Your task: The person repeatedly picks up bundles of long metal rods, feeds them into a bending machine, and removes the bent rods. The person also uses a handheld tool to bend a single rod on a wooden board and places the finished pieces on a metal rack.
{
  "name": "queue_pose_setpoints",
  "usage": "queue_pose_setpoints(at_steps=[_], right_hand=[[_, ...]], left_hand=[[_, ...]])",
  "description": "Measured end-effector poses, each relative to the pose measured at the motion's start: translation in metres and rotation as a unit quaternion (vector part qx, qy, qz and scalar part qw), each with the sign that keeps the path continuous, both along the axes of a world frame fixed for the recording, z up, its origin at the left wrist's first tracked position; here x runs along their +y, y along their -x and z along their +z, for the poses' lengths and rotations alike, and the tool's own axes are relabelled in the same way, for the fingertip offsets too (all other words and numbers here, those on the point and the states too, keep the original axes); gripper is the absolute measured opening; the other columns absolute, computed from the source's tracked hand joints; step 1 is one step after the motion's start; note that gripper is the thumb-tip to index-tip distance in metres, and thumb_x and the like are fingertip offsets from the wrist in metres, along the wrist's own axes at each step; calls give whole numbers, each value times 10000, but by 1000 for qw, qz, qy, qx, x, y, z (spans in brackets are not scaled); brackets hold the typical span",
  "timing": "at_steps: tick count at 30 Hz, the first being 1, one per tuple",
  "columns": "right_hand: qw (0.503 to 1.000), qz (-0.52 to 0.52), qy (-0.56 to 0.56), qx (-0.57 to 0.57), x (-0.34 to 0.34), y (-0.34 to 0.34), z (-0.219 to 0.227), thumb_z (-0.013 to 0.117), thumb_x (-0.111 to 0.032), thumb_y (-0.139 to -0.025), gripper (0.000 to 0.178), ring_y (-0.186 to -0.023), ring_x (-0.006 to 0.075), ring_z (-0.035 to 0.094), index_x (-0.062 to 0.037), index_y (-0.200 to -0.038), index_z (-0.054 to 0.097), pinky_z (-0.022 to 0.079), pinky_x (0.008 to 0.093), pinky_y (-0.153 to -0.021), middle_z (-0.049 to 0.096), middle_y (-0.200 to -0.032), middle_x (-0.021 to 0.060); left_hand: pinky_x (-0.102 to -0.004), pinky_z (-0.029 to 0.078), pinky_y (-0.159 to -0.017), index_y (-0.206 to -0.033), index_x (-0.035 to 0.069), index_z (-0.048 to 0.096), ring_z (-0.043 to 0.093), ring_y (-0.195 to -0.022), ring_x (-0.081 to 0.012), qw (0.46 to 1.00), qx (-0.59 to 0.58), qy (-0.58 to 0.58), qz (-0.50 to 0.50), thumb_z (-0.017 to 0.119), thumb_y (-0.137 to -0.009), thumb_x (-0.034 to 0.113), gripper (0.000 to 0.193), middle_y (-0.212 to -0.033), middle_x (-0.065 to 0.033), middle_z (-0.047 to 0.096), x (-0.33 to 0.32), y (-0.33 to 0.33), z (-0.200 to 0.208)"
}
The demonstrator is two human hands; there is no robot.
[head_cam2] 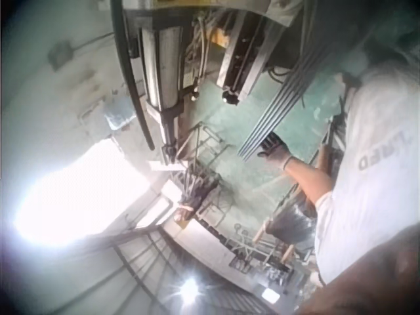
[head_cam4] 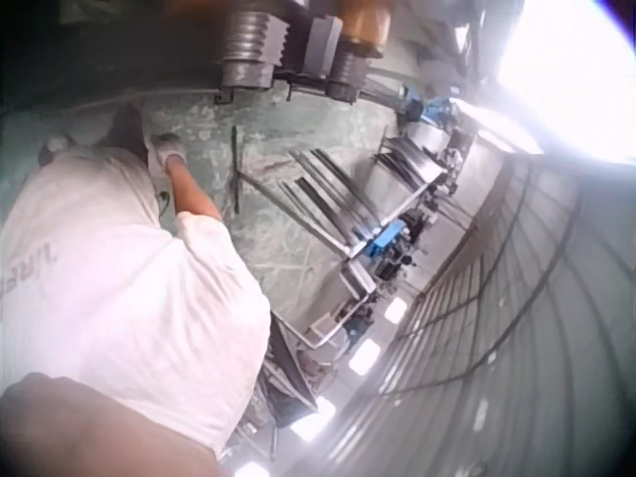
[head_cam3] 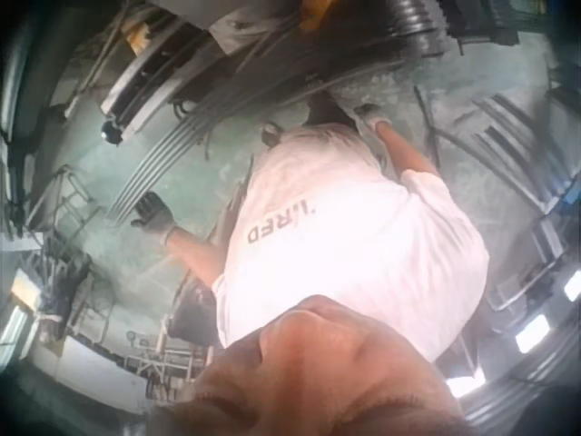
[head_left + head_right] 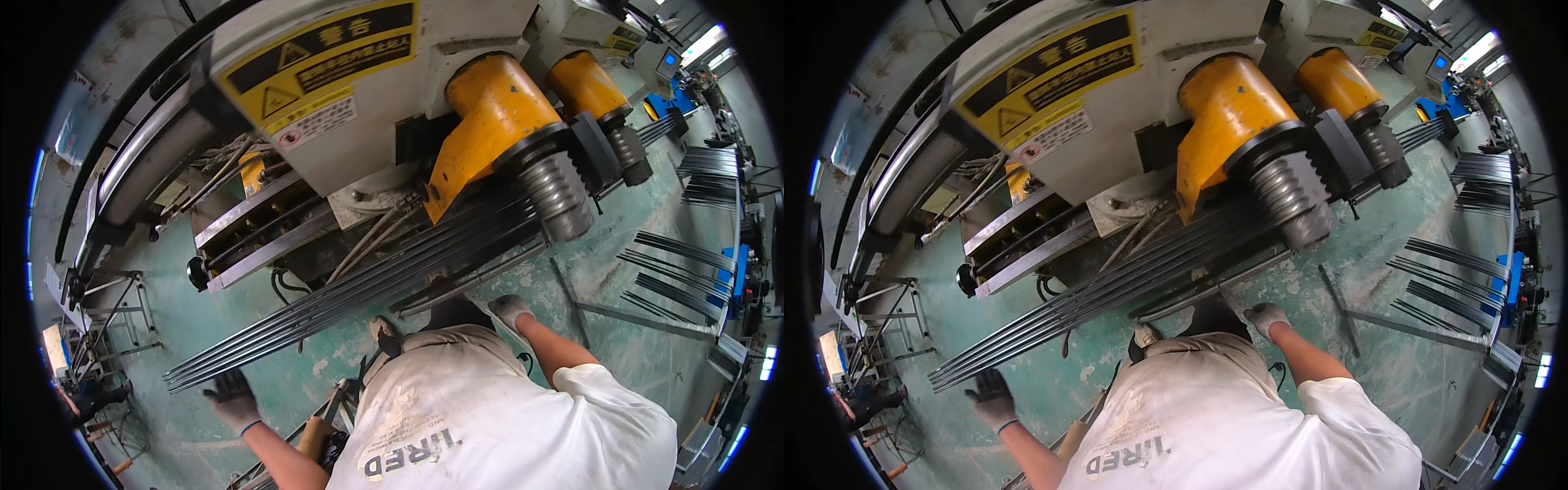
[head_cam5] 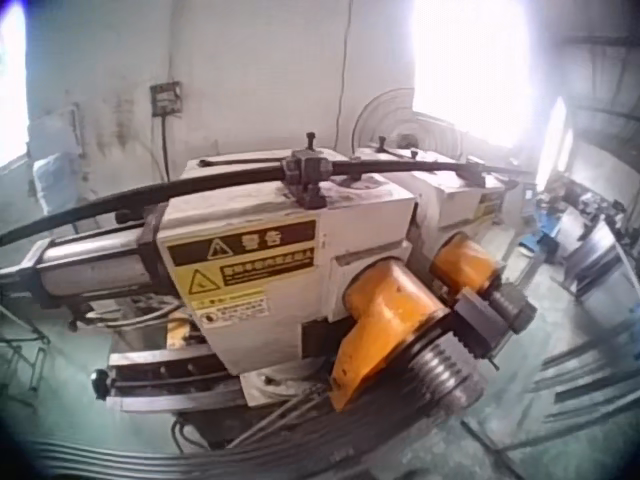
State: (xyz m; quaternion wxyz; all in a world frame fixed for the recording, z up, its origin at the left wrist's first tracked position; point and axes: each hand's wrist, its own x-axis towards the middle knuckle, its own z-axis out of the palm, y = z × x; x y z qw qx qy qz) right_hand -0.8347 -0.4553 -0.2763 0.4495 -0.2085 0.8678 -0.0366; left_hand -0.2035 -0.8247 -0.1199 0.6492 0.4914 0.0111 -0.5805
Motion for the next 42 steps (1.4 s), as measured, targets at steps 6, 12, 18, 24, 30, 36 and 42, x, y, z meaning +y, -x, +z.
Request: queue_pose_setpoints(at_steps=[6, 12, 18, 24, 30, 36, 42], right_hand=[[986, 146, 76, 24, -30, 69, -37, 611, -537, -1065, 574, -1398, 390, 661, -119, -1426, 768, 504, 456, -1187, 732, -1455, 211], [977, 130, 164, 36, -26, 99, -58, 675, -452, -1031, 493, -1262, 379, 719, -79, -1335, 779, 539, 491, -1101, 785, -1353, 180], [996, -25, 81, 0, 11, 49, -9, 669, -505, -995, 536, -1269, 440, 720, -55, -1232, 837, 550, 484, -1101, 785, -1290, 251], [991, -135, -16, -3, 100, -25, -8, 679, -506, -989, 523, -1302, 411, 718, -100, -1272, 848, 548, 461, -1129, 790, -1327, 211], [969, -209, 89, 102, 120, -17, -4, 684, -450, -998, 455, -1041, 368, 791, -67, -1185, 842, 584, 446, -959, 841, -1080, 174], [868, -304, 360, 155, 32, 62, 67, 725, -345, -1022, 433, -1059, 270, 776, -19, -1298, 796, 570, 389, -962, 841, -1122, 147], [681, -414, 595, 101, -38, 111, 191, 737, -303, -1072, 481, -1236, 212, 690, 16, -1432, 715, 495, 361, -1129, 778, -1348, 109]], left_hand=[[-497, 444, -1202, -1432, 152, 687, 617, -1409, -284, 914, -85, 93, -385, 471, -1167, 385, 414, -1554, -45, 686, 40, 37, -139], [-548, 537, -1107, -1201, 208, 775, 691, -1266, -312, 954, 56, -29, -294, 710, -999, 250, 217, -1312, -20, 754, 61, 179, -96], [-553, 474, -1169, -1437, 89, 575, 597, -1325, -394, 833, -57, 178, -521, 481, -1175, 326, 366, -1550, -183, 621, 55, 111, -184], [-471, 500, -1102, -1053, 149, 717, 644, -1277, -326, 783, -186, 166, -569, 656, -933, 111, 140, -1284, -86, 738, 48, 128, -167], [-430, 519, -1044, -1079, 129, 713, 653, -1169, -299, 850, -52, 113, -512, 640, -1003, 199, 127, -1200, -86, 721, 65, 163, -101], [-395, 539, -984, -1190, 90, 686, 647, -1063, -280, 876, 89, 142, -452, 596, -1144, 344, 273, -1176, -109, 680, 76, 177, -27], [-572, 487, -1167, -1533, 10, 594, 616, -1353, -401, 965, 4, 109, -240, 593, -1136, 381, 543, -1537, -215, 635, 92, 216, 36]])
